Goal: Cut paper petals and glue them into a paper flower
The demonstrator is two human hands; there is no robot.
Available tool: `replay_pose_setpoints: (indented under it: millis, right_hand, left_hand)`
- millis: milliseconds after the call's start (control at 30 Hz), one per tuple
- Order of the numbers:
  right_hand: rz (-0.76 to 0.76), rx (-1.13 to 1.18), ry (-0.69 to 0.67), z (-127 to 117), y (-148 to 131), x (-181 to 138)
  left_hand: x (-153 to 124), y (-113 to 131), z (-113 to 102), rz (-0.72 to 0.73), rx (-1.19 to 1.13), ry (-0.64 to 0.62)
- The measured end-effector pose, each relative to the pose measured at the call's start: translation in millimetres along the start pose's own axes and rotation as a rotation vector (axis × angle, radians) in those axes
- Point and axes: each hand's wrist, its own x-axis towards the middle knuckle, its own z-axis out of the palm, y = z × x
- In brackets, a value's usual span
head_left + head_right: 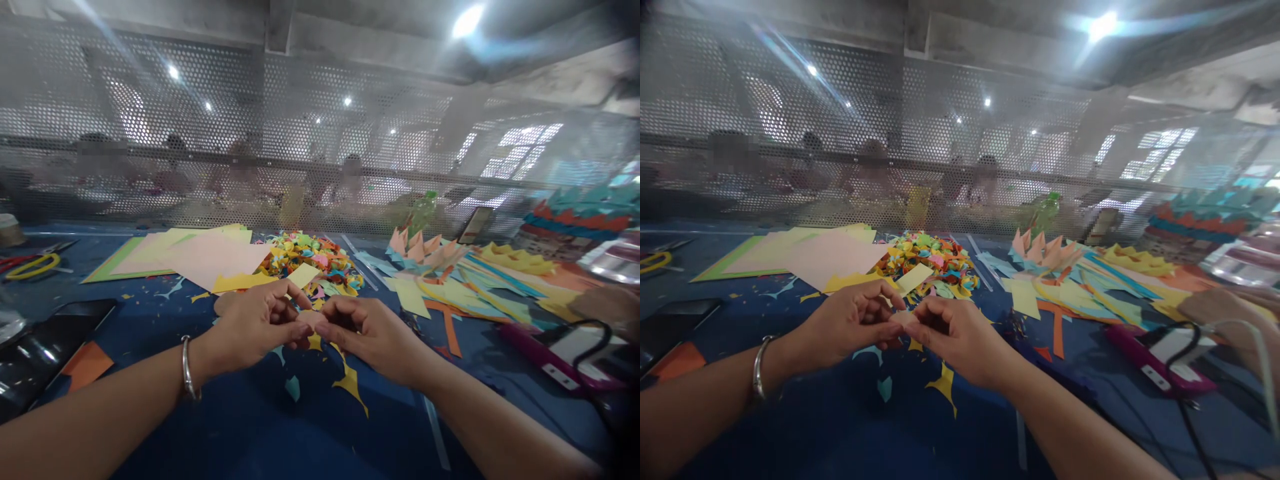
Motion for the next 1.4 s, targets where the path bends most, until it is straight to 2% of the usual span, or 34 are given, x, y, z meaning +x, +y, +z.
replay_pose_setpoints:
  millis: [133,300,467,567,667,733,800,967,1100,1200,1300,1400]
  right_hand:
    - [0.000,-0.028,0.007,-1.4,-2.5,1.1]
    - [0.093,0.024,-0.003,-2.5,1.4,1.3]
    - [0.122,0.051,-0.024,-3.7,3.9,-0.1]
    - [0.097,0.044,-0.027,-3.4,5.1,0.2]
    - [0.069,-0.015,-0.070,-2.7,7.2,1.5]
    - [0.067,-0.028,-0.109,-1.9,8.7,2.5]
    - [0.064,-0.012,-0.132,-1.1,9.7,3.4]
    - [0.084,0.007,-0.130,-1.9,8.0,4.5]
    - [0.051,-0.079,0.064,-5.9,4.8,5.0]
    - [-0.082,-0.243,0.177,-5.1,3.5,5.0]
    - [-0.244,-0.379,0.160,0.0,4.2,4.2]
    - [-0.374,-0.455,0.124,4.8,6.0,3.3]
  left_hand:
    - [-0.9,1.3,2.9,0.009,-0.017,0.017]
    - [-1.4,3.6,0.4,-0.005,0.012,-0.004]
    - [-2.5,2.6,-0.2,-0.050,0.015,-0.006]
    - [-3.8,2.5,-2.4,-0.070,0.044,-0.061]
    - [-4.6,3.3,-3.3,0.011,0.225,-0.086]
    - [-4.2,3.7,-1.7,0.085,0.336,-0.035]
    - [-3.2,3.1,0.5,0.094,0.344,-0.006]
    - [-0.2,-1.0,-1.1,0.011,0.218,-0.036]
    - [1.1,-1.7,-3.3,-0.060,0.067,0.100]
    - [1.8,-0.8,0.8,-0.128,-0.191,0.209]
    - [1.9,0.1,5.9,-0.216,-0.379,0.289]
    - [1.7,0.2,7.8,-0.279,-0.468,0.311]
